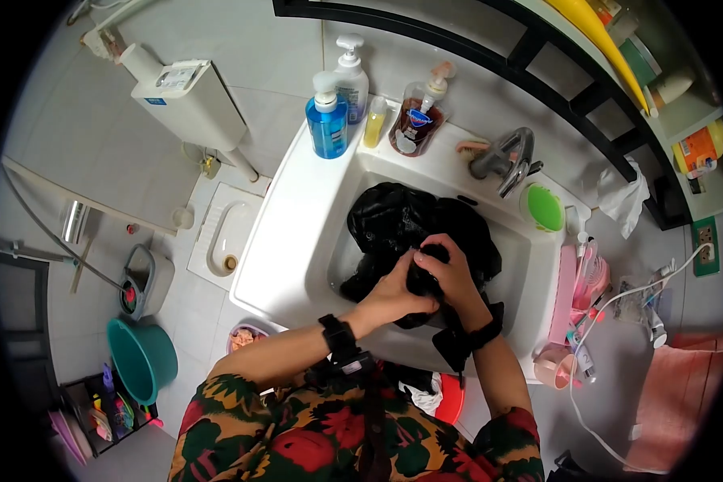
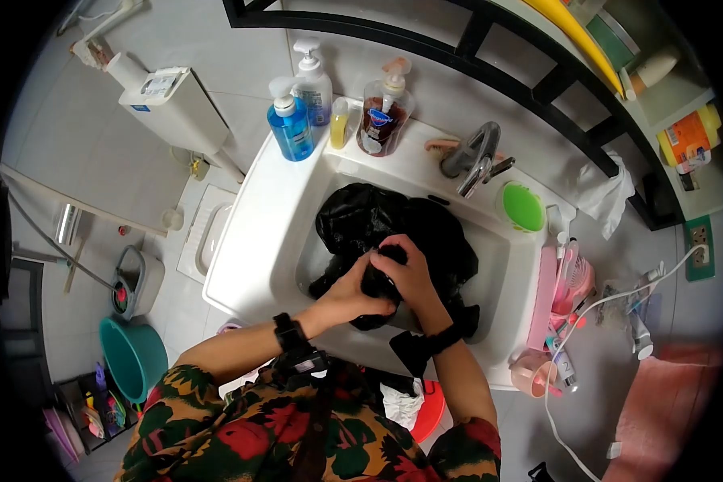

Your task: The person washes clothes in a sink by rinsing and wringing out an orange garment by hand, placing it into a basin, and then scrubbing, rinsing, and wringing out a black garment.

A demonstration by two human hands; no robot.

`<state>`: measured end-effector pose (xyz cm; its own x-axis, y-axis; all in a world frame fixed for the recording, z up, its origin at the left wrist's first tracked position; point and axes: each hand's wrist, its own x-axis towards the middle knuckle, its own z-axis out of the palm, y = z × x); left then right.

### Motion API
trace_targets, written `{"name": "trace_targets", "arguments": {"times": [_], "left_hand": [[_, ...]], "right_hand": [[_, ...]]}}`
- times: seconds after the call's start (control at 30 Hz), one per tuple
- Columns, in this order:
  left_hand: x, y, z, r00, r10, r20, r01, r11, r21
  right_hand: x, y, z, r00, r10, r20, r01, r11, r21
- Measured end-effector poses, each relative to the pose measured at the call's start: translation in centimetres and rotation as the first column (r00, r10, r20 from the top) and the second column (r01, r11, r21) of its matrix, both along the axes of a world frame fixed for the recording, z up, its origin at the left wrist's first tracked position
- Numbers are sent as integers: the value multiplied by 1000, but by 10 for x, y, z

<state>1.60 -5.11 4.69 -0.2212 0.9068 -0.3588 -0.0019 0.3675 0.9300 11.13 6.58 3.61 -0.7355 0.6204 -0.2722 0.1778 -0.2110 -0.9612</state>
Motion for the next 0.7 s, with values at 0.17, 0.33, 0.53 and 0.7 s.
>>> {"name": "trace_targets", "arguments": {"times": [0.17, 0.33, 0.53, 0.7], "left_hand": [[7, 14, -21, 951, -16, -310, -7, 997, -72], [-13, 11, -20, 918, -23, 395, -29, 992, 125], [-13, -24, -5, 135, -137, 981, -55, 988, 145], [2, -35, 6, 180, -242, 953, -9, 969, 247]], "right_hand": [[-5, -3, -32, 989, -107, 103, 46, 882, 469], [-3, 2, -15, 954, -284, -98, 294, 949, 116], [3, -7, 32, 848, -347, -402, 303, 938, -170], [13, -12, 55, 837, -89, -540, -17, 982, -189]]}}
